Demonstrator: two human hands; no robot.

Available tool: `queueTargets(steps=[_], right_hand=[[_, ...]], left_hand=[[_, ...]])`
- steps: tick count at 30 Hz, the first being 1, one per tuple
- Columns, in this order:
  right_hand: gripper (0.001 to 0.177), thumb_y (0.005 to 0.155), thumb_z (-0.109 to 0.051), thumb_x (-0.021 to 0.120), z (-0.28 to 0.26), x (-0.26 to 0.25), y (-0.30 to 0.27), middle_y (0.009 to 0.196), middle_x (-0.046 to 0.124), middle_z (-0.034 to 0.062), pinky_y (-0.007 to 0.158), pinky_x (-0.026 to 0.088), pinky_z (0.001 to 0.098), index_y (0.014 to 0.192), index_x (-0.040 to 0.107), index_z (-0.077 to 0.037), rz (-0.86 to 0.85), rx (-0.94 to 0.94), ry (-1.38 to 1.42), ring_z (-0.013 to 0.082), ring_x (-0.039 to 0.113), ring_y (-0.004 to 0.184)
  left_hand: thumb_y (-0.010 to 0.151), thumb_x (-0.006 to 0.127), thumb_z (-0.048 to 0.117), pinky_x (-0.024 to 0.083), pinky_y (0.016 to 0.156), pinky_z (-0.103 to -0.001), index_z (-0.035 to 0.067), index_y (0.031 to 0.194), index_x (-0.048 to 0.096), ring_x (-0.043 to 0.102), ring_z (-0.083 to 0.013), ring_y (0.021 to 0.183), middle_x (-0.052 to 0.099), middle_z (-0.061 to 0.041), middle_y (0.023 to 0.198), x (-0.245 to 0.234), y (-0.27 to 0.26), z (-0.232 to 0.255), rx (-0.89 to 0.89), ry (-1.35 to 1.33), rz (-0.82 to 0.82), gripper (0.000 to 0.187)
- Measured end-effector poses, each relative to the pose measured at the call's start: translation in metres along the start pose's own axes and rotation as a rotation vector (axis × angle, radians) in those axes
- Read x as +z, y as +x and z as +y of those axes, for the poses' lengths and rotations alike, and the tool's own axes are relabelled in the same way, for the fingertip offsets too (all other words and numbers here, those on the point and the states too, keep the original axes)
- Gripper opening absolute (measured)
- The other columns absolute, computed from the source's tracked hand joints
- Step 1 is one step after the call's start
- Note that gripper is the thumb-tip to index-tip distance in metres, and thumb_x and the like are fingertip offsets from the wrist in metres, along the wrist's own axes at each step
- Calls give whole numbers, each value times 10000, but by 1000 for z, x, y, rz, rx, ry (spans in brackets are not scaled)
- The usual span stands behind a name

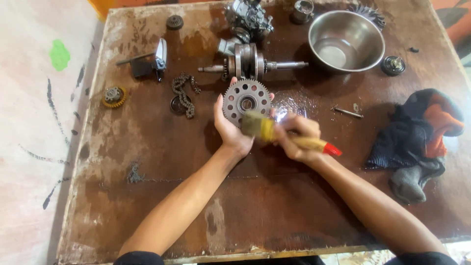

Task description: The person cleans various disassembled mechanical parts, including a clutch basket and a sprocket, using a brush and a liquid solvent. They dip the brush into a metal bowl to apply the cleaning solution and scrub the components thoroughly on a wooden workbench.

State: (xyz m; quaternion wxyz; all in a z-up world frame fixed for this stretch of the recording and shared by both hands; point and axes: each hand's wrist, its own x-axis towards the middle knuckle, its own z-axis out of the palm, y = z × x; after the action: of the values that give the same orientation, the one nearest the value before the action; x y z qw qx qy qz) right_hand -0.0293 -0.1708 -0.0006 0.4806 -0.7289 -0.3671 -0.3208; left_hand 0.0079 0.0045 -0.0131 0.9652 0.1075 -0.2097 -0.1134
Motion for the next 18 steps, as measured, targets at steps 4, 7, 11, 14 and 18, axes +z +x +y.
queueTargets(steps=[4, 7, 11, 14, 18], right_hand=[[191, 1103, -20, 640, 26, 0, -19, 931, 625, 68, 599, 460, 248, 1008, 476, -36, 323, 380, 138, 136, 558, 676], [214, 947, -18, 700, 38, -2, -22, 849, 621, 65, 552, 438, 285, 832, 524, -59, 30, 38, -118, 166, 543, 622], [199, 1043, -39, 656, 27, 6, -10, 882, 590, 67, 586, 450, 276, 934, 490, -45, 296, 267, -15, 149, 539, 676], [189, 1013, -18, 666, 15, 7, -4, 856, 623, 68, 544, 454, 274, 923, 501, -38, 244, 269, 36, 126, 570, 653], [150, 1042, -36, 565, -3, 8, 21, 905, 657, 72, 545, 580, 294, 1018, 422, -75, 376, 454, 397, 147, 741, 702]], left_hand=[[1024, 305, 565, 500, 1088, -542, 265, 1570, 429, 561, -286, 1338, 582, -77, 1428, 12, -3, 2, -48, 174, 457, 636], [1057, 301, 555, 510, 1081, -534, 266, 1577, 417, 565, -338, 1327, 581, -88, 1433, 12, 4, 3, -57, 58, 361, 606], [1050, 291, 561, 523, 1029, -584, 255, 1560, 408, 565, -363, 1294, 576, -89, 1427, 15, -5, 3, -87, 141, 309, 606], [1052, 293, 565, 509, 1024, -575, 282, 1592, 382, 548, -345, 1311, 563, -97, 1443, 16, 0, 3, -140, 197, 312, 617], [1021, 314, 571, 511, 1083, -573, 271, 1611, 368, 518, -271, 1391, 528, -44, 1489, 22, -1, 3, -195, 263, 394, 664]])
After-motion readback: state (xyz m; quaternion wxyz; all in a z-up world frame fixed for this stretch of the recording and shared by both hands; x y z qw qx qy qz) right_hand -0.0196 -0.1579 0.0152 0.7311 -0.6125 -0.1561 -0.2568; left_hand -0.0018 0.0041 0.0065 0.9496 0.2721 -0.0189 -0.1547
